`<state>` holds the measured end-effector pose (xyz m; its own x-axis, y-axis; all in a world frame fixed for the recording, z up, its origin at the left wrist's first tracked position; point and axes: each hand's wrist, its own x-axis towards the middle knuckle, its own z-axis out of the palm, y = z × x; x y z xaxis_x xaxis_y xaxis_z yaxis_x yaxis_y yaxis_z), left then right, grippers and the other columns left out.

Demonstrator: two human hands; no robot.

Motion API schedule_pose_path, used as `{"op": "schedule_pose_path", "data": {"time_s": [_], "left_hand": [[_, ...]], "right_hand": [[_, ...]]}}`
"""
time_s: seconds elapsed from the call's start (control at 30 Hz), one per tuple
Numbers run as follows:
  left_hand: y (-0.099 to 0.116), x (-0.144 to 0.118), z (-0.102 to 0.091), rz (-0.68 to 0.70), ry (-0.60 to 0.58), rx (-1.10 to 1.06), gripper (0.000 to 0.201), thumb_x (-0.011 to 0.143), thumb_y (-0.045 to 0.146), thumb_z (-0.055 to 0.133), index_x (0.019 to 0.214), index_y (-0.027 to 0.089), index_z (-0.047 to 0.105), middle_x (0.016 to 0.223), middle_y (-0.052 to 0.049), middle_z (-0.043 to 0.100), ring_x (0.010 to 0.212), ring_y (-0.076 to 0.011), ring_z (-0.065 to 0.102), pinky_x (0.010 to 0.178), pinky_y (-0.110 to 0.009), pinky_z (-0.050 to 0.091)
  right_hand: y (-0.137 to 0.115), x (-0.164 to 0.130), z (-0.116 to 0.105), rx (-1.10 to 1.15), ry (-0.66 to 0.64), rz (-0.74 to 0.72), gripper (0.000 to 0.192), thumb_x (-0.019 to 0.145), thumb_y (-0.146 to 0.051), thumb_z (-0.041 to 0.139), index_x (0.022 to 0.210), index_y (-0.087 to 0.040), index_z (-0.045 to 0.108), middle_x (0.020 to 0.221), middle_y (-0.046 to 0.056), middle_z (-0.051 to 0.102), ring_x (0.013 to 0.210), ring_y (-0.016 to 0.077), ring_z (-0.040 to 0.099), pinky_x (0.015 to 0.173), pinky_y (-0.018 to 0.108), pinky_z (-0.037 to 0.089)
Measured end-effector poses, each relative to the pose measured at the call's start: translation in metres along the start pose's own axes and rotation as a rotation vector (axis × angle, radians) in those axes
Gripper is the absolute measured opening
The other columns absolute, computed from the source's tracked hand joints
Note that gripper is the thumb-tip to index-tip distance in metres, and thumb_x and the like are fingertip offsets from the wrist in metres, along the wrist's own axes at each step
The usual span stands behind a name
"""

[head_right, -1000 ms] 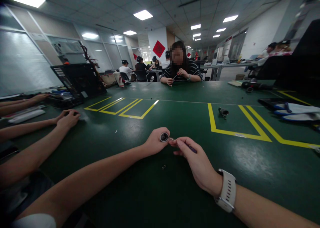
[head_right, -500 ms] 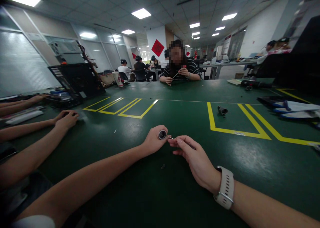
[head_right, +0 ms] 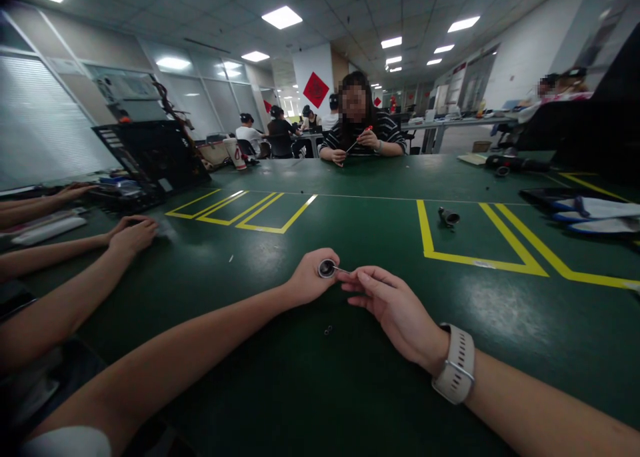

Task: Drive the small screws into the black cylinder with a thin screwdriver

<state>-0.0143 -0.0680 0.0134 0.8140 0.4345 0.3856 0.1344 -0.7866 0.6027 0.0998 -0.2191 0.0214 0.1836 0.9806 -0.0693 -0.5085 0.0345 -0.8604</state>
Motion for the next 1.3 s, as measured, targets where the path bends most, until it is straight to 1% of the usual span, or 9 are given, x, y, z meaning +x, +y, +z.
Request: {"op": "schedule_pose_path", "data": {"time_s": [0.13, 0.23, 0.43, 0.63, 0.77, 0.83, 0.97, 1.17, 1.3], "left_hand": [[0.001, 0.000, 0.001, 0.054, -0.055, -0.018, 0.009, 0.067, 0.015, 0.059, 0.064, 0.015, 0.050, 0.063, 0.003, 0.049, 0.059, -0.0090, 0.045, 0.056, -0.021, 0.035], [0.004, -0.001, 0.001, 0.080, -0.103, -0.019, 0.008, 0.067, 0.015, 0.059, 0.065, 0.016, 0.051, 0.064, 0.003, 0.050, 0.060, -0.0093, 0.046, 0.057, -0.021, 0.037], [0.004, 0.000, 0.000, 0.004, -0.029, 0.045, 0.010, 0.070, 0.022, 0.058, 0.065, 0.016, 0.051, 0.065, 0.002, 0.050, 0.062, -0.0109, 0.047, 0.057, -0.022, 0.037], [0.002, 0.000, 0.000, 0.031, -0.037, 0.063, 0.008, 0.071, 0.020, 0.056, 0.066, 0.016, 0.051, 0.066, 0.002, 0.052, 0.064, -0.0117, 0.049, 0.060, -0.023, 0.038], [0.003, -0.002, -0.001, 0.070, -0.042, 0.196, 0.006, 0.074, 0.020, 0.055, 0.070, 0.016, 0.052, 0.071, 0.001, 0.055, 0.068, -0.0130, 0.051, 0.065, -0.026, 0.038], [0.004, -0.004, -0.002, 0.102, -0.069, 0.280, 0.003, 0.074, 0.016, 0.053, 0.072, 0.016, 0.053, 0.073, 0.000, 0.056, 0.071, -0.0137, 0.052, 0.068, -0.027, 0.037], [0.008, -0.005, -0.003, 0.132, -0.131, 0.357, 0.007, 0.074, 0.011, 0.050, 0.075, 0.016, 0.054, 0.076, -0.001, 0.057, 0.073, -0.0146, 0.052, 0.069, -0.029, 0.036], [0.011, -0.005, -0.005, 0.124, -0.172, 0.380, 0.008, 0.074, 0.010, 0.049, 0.078, 0.015, 0.055, 0.077, -0.001, 0.057, 0.075, -0.0141, 0.052, 0.070, -0.028, 0.036], [0.013, -0.005, -0.005, 0.146, -0.182, 0.420, 0.008, 0.075, 0.010, 0.048, 0.078, 0.015, 0.055, 0.077, -0.001, 0.057, 0.075, -0.0138, 0.051, 0.070, -0.028, 0.035]], "right_hand": [[-0.001, 0.003, -0.003, 0.039, -0.005, 0.027, 0.012, 0.079, -0.027, 0.059, 0.083, -0.019, 0.066, 0.098, 0.006, 0.068, 0.094, 0.0188, 0.060, 0.084, 0.035, 0.042], [0.000, 0.001, -0.002, 0.022, 0.014, 0.006, 0.011, 0.078, -0.027, 0.060, 0.082, -0.019, 0.067, 0.094, 0.006, 0.069, 0.093, 0.0187, 0.060, 0.082, 0.034, 0.043], [0.003, -0.003, 0.001, -0.102, 0.090, -0.102, 0.015, 0.076, -0.033, 0.062, 0.081, -0.020, 0.067, 0.096, 0.006, 0.068, 0.090, 0.0193, 0.059, 0.079, 0.034, 0.043], [0.001, -0.006, 0.007, -0.143, 0.080, -0.089, 0.016, 0.078, -0.033, 0.061, 0.084, -0.020, 0.067, 0.101, 0.007, 0.065, 0.096, 0.0206, 0.057, 0.080, 0.035, 0.042], [0.000, -0.007, 0.008, -0.200, 0.122, -0.118, 0.016, 0.077, -0.033, 0.061, 0.080, -0.019, 0.067, 0.093, 0.006, 0.067, 0.089, 0.0204, 0.058, 0.080, 0.036, 0.042], [0.001, -0.007, 0.006, -0.247, 0.148, -0.129, 0.016, 0.076, -0.034, 0.061, 0.075, -0.019, 0.067, 0.084, 0.006, 0.067, 0.082, 0.0197, 0.059, 0.078, 0.036, 0.042], [0.003, -0.007, 0.002, -0.316, 0.153, -0.158, 0.018, 0.078, -0.032, 0.057, 0.071, -0.018, 0.066, 0.073, 0.004, 0.065, 0.073, 0.0178, 0.057, 0.072, 0.034, 0.041], [0.005, -0.005, -0.001, -0.304, 0.158, -0.230, 0.017, 0.079, -0.028, 0.055, 0.067, -0.017, 0.063, 0.066, 0.002, 0.061, 0.067, 0.0157, 0.055, 0.067, 0.031, 0.040], [0.004, -0.005, 0.001, -0.380, 0.127, -0.230, 0.019, 0.082, -0.030, 0.052, 0.073, -0.017, 0.063, 0.072, 0.003, 0.062, 0.072, 0.0164, 0.055, 0.070, 0.032, 0.041]]}}
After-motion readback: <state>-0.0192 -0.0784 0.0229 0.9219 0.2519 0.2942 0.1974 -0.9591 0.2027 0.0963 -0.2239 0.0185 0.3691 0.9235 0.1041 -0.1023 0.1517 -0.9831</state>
